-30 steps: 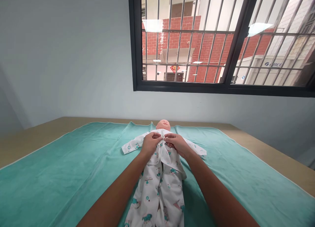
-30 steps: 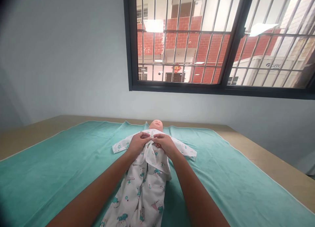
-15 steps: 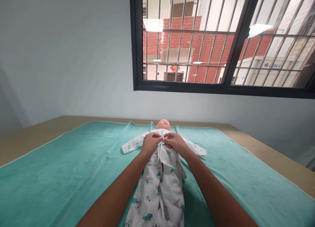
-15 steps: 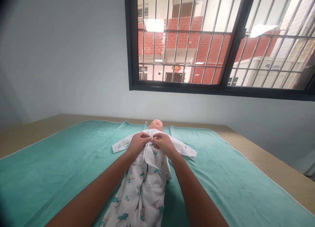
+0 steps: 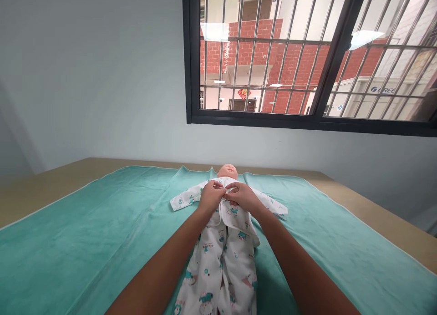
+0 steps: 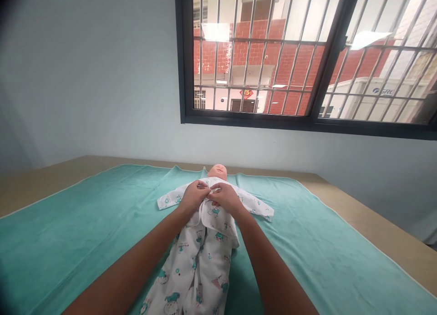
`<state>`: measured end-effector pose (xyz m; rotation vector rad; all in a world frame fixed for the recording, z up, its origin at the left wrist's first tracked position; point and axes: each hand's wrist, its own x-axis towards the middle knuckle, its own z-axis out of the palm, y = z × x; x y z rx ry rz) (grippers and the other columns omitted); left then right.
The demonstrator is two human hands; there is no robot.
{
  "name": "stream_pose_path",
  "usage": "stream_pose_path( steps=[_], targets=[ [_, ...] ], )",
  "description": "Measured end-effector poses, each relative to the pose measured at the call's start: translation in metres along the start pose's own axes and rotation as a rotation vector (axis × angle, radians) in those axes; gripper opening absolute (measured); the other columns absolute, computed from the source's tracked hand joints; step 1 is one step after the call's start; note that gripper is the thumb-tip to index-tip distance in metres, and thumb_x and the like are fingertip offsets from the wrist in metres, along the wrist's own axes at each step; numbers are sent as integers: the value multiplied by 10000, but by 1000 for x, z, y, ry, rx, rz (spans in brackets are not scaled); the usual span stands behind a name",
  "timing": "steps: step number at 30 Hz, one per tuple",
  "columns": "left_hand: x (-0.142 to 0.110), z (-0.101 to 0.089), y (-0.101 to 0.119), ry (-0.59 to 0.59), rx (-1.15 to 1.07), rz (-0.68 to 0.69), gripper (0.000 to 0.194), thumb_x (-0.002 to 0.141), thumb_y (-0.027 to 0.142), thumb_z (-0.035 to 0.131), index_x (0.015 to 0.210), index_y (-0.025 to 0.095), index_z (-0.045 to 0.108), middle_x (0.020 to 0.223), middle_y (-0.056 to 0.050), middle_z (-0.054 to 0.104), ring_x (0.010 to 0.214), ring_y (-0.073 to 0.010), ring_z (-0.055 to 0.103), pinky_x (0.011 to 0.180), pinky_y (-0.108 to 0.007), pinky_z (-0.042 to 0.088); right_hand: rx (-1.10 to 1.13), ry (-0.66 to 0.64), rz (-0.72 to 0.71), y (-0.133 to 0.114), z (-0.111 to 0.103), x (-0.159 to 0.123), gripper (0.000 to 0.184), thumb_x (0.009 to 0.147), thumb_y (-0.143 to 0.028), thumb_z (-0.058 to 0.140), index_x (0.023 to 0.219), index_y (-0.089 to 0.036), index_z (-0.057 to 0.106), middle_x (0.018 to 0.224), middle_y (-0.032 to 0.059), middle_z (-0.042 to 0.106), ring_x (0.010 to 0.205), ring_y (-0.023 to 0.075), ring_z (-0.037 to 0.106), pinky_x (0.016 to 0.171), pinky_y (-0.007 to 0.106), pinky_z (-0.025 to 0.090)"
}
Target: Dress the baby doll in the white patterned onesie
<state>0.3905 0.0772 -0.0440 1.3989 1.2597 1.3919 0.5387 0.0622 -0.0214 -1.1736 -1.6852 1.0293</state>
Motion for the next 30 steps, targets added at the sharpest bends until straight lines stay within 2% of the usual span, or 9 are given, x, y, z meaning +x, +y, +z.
stream_pose_path(
  steps=[8,12,14,17,22,27,30],
  targets=[
    [3,1,-4,1,-19,-18,273,623,128,647,889,167,600,760,-25,671,623,-134,607,538,-208,420,164,-58,-6,11,-5,1,396,684,-285,764,1024,-161,603,592,-29,610,515,91,530,507,197,436],
    [4,1,-5,-6,-58,-25,284,645,161,641,922,167,576,722,-7,649,581,-118,578,516,-199,403,251,-35,33,14,-5,2,296,738,-317,699,968,-162,596,690,16,656,543,86,533,520,198,443],
    [3,1,-5,-9,-73,-26,283,651,172,639,924,167,567,698,6,631,555,-106,551,503,-195,391,239,-1,56,15,-4,4,230,774,-334,641,914,-160,587,707,33,665,526,83,532,498,195,431],
    [2,1,-3,-11,-83,-25,291,648,169,641,928,165,563,684,12,620,536,-97,529,494,-191,379,191,34,58,16,-1,5,188,760,-302,629,883,-168,584,642,9,641,479,78,507,447,181,385],
    [1,1,-3,-5,-65,-12,308,619,144,669,910,164,570,753,-14,651,586,-101,560,523,-186,386,105,59,51,11,0,2,176,723,-270,636,872,-180,604,584,-12,633,423,71,471,409,176,346],
    [0,-1,-3,-30,-53,2,298,653,149,649,943,166,582,777,-20,665,605,-110,580,536,-195,400,16,92,51,8,-1,3,171,689,-276,660,831,-183,636,480,-44,573,357,71,423,358,178,291],
    [-1,-3,-2,-46,-46,7,293,662,170,682,945,163,609,762,-24,677,624,-123,598,573,-213,430,3,103,47,10,-2,4,182,690,-288,661,839,-185,649,485,-48,570,362,68,425,366,177,303]
  ],
)
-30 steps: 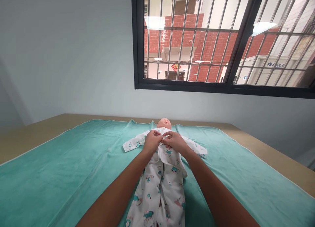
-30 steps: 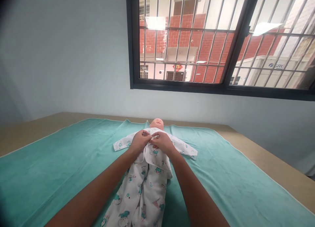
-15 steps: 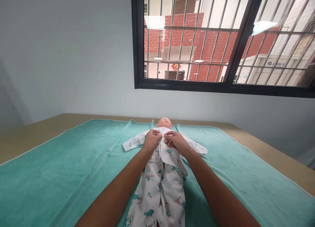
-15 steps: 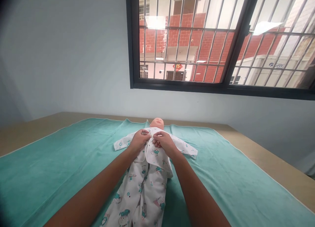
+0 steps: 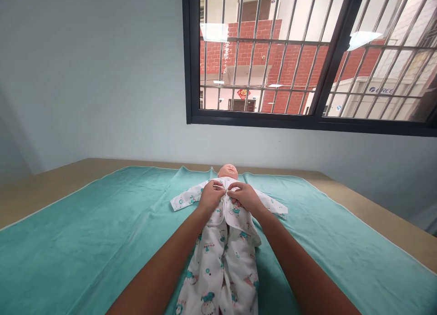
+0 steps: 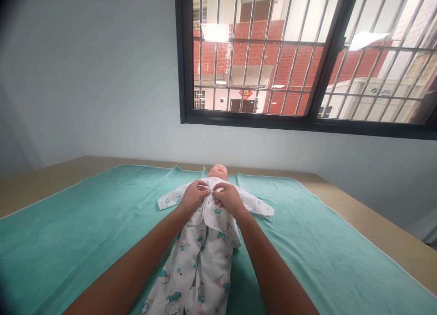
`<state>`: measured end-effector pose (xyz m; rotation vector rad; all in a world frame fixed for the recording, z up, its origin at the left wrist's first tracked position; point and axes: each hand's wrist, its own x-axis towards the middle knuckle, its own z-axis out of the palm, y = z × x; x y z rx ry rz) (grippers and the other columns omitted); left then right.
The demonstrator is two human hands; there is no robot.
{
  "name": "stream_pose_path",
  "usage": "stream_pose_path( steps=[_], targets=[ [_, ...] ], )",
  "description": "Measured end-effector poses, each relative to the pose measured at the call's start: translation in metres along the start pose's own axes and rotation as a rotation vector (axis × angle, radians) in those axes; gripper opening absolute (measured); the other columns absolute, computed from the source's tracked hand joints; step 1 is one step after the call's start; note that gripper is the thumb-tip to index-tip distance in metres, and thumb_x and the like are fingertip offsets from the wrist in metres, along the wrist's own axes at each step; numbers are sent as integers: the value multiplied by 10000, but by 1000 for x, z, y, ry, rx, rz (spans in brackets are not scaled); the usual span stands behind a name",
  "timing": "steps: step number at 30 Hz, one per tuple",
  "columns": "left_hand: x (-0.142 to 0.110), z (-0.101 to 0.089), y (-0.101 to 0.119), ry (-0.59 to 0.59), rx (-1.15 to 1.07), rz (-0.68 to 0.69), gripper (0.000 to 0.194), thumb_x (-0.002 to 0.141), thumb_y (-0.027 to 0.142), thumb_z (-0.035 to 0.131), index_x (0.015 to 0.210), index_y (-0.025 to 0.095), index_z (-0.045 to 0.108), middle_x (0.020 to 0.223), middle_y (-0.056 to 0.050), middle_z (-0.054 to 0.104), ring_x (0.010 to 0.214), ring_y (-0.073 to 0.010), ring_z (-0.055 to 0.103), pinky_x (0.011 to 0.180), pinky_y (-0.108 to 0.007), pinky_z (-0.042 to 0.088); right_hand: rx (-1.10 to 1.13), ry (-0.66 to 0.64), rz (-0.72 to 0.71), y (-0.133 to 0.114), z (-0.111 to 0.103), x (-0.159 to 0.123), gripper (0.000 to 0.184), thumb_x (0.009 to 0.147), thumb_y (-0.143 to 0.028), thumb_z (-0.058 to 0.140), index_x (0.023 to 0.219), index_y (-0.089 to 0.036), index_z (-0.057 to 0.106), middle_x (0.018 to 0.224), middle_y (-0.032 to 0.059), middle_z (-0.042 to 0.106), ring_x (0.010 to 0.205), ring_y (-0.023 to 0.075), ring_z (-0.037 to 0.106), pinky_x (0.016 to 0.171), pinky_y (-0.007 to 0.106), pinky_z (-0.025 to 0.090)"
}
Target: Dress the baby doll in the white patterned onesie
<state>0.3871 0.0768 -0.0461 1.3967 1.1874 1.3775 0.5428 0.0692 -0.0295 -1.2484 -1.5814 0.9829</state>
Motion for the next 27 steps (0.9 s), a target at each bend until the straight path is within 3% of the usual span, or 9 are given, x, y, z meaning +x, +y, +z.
stream_pose_path(
  steps=[9,27],
  targets=[
    [3,-2,1,-14,19,-1,187,656,240,740,807,134,710,772,-75,729,703,-175,650,647,-262,480,71,3,17,5,0,-1,258,692,-344,680,881,-169,661,529,-35,573,405,65,436,397,175,339],
    [0,-1,0,19,120,65,187,683,278,715,824,162,755,812,-71,750,780,-196,672,705,-273,491,106,39,18,6,4,-2,219,688,-300,667,859,-163,660,529,-32,585,392,60,436,385,172,327]
  ],
)
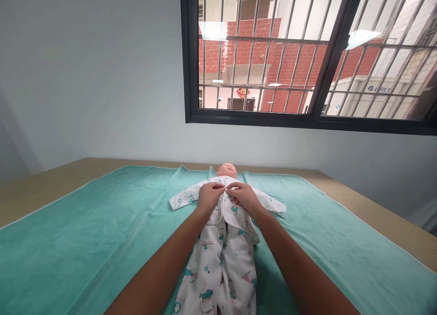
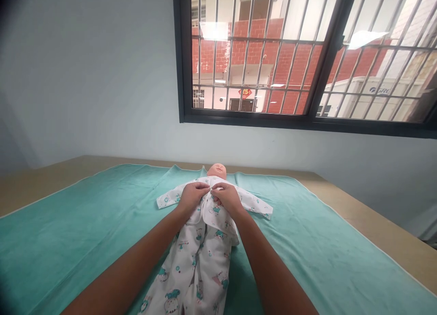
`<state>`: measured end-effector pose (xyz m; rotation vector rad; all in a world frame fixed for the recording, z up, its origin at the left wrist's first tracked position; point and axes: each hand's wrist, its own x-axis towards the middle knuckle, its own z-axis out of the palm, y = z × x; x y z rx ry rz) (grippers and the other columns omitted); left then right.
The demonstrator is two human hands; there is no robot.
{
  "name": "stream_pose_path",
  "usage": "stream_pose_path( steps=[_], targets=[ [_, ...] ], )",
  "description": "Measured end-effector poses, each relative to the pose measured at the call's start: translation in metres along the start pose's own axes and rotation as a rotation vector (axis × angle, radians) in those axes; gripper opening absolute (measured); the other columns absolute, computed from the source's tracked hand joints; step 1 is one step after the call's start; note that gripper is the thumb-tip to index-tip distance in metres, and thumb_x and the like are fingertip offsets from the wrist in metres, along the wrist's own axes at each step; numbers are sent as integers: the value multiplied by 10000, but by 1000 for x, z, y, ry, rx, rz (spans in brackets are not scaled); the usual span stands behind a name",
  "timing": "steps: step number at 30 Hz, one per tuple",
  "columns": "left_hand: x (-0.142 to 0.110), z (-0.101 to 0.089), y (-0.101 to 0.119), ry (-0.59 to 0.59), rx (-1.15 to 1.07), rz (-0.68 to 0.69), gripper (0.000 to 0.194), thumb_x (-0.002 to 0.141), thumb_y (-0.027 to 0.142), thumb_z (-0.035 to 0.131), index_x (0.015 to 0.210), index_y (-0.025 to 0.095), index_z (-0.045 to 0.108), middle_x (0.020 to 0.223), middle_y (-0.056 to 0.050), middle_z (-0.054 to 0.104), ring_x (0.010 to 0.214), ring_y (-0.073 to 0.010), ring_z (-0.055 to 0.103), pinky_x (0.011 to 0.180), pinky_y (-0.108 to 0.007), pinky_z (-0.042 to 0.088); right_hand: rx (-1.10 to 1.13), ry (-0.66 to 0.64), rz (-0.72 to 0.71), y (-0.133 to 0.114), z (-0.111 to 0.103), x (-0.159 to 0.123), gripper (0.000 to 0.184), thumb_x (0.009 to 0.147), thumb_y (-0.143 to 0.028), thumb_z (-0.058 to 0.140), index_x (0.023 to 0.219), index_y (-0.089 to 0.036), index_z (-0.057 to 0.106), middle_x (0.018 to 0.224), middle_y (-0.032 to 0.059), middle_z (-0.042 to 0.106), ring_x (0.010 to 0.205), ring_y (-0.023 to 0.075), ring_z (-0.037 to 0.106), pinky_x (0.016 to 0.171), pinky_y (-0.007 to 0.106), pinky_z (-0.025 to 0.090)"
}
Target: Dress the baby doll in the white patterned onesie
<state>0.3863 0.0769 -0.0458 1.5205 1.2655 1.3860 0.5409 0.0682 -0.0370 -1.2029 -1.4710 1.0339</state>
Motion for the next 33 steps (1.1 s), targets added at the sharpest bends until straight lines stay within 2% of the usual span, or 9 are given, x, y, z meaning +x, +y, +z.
stream_pose_path(
  steps=[7,13,23,26,29,33],
  targets=[
    [-1,-2,7,19,88,7,139,681,256,711,781,174,761,809,-72,753,795,-208,675,723,-280,486,10,-1,9,0,0,0,216,684,-298,668,853,-166,647,531,-33,582,389,59,429,379,171,319],
    [-8,0,16,62,152,43,172,709,203,673,854,195,765,900,-63,758,853,-205,671,787,-284,471,10,13,-5,-2,0,-2,190,691,-285,652,841,-171,630,525,-36,578,390,62,426,383,174,325],
    [-12,5,19,91,268,101,79,736,219,650,702,211,721,763,-33,730,749,-187,637,702,-271,418,-46,43,-70,2,6,-1,184,728,-336,647,835,-187,638,504,-45,569,380,69,440,383,173,343],
    [-10,6,15,112,268,95,62,723,192,643,747,199,701,792,-38,725,764,-182,639,710,-265,417,-61,31,-76,1,7,-2,179,725,-319,649,843,-186,637,492,-51,561,378,70,441,386,173,354],
    [-8,6,11,144,257,78,131,708,168,635,832,191,672,818,-47,718,789,-186,638,718,-263,418,-67,20,-72,0,7,-3,166,716,-270,634,857,-183,633,479,-59,550,378,70,440,389,170,359],
    [-6,7,8,156,189,29,215,682,145,642,890,193,626,752,-27,694,740,-178,626,696,-256,414,-72,8,-71,-2,6,-4,165,717,-269,633,854,-178,639,482,-54,555,380,70,443,389,170,355]
  ],
)
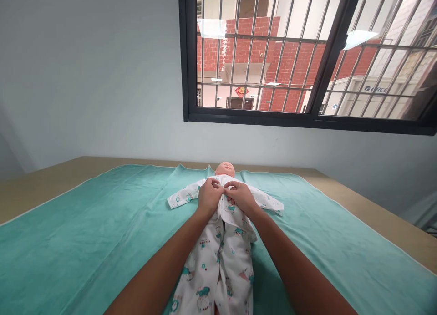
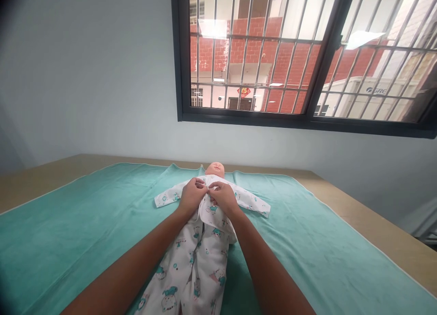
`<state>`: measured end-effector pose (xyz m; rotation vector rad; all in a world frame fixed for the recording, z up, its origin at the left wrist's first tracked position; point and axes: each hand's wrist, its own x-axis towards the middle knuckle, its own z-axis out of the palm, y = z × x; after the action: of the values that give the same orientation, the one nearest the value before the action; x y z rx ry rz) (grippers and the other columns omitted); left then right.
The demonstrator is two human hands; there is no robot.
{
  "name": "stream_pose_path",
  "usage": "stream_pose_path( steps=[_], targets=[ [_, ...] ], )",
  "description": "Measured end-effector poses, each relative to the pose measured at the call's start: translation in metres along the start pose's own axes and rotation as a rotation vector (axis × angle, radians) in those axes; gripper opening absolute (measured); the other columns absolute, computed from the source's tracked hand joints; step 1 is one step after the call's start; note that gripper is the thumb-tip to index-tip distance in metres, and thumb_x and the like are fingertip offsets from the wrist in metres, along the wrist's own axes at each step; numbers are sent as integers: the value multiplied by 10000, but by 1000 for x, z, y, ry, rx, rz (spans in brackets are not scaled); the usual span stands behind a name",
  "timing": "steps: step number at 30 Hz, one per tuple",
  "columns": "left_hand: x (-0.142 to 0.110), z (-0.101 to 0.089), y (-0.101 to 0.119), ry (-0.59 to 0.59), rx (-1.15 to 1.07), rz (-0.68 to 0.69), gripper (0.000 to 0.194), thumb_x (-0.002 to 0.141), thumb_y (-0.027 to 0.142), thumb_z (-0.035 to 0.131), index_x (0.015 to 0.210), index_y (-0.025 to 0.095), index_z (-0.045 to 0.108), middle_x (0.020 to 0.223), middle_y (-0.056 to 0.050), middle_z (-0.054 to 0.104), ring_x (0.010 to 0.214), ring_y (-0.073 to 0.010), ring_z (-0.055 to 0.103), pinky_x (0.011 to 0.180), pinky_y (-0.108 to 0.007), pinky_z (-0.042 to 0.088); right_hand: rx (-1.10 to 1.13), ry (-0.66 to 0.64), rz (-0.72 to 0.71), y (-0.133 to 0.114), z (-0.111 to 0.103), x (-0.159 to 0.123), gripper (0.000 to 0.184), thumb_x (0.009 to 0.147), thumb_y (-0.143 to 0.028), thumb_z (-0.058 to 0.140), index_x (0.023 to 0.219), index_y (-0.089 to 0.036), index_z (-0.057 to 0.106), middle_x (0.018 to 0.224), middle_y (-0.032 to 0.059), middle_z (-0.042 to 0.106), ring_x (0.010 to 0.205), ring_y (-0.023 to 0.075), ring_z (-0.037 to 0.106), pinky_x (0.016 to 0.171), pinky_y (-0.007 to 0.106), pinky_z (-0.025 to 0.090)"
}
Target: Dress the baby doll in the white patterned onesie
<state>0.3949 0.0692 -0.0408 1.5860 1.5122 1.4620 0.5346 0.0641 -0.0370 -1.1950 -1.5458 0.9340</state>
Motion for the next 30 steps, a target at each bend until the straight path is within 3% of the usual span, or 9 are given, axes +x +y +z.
stream_pose_path(
  steps=[7,16,22,30],
  targets=[
    [5,0,-7,-86,-203,-79,273,669,145,630,936,170,580,752,-17,664,605,-130,586,563,-219,399,11,6,10,1,0,-1,195,725,-312,654,867,-179,640,503,-53,558,386,68,440,387,173,353],
    [8,-1,-16,-183,-411,-51,257,672,164,610,925,172,561,763,3,623,589,-91,537,531,-191,389,15,7,20,3,-1,2,196,743,-343,646,852,-179,639,520,-36,583,379,72,455,384,176,351],
    [12,-2,-18,-256,-397,-24,206,689,251,651,870,153,650,717,-17,651,621,-122,567,577,-222,418,2,33,8,8,-1,5,219,790,-382,583,848,-178,638,527,-28,584,374,74,452,392,187,356],
    [10,-8,-13,-183,-239,-29,180,675,204,644,830,153,717,771,-46,701,673,-150,593,627,-245,423,-89,52,-15,8,3,3,172,768,-297,540,844,-201,660,524,-40,559,394,91,452,433,210,356]
  ],
)
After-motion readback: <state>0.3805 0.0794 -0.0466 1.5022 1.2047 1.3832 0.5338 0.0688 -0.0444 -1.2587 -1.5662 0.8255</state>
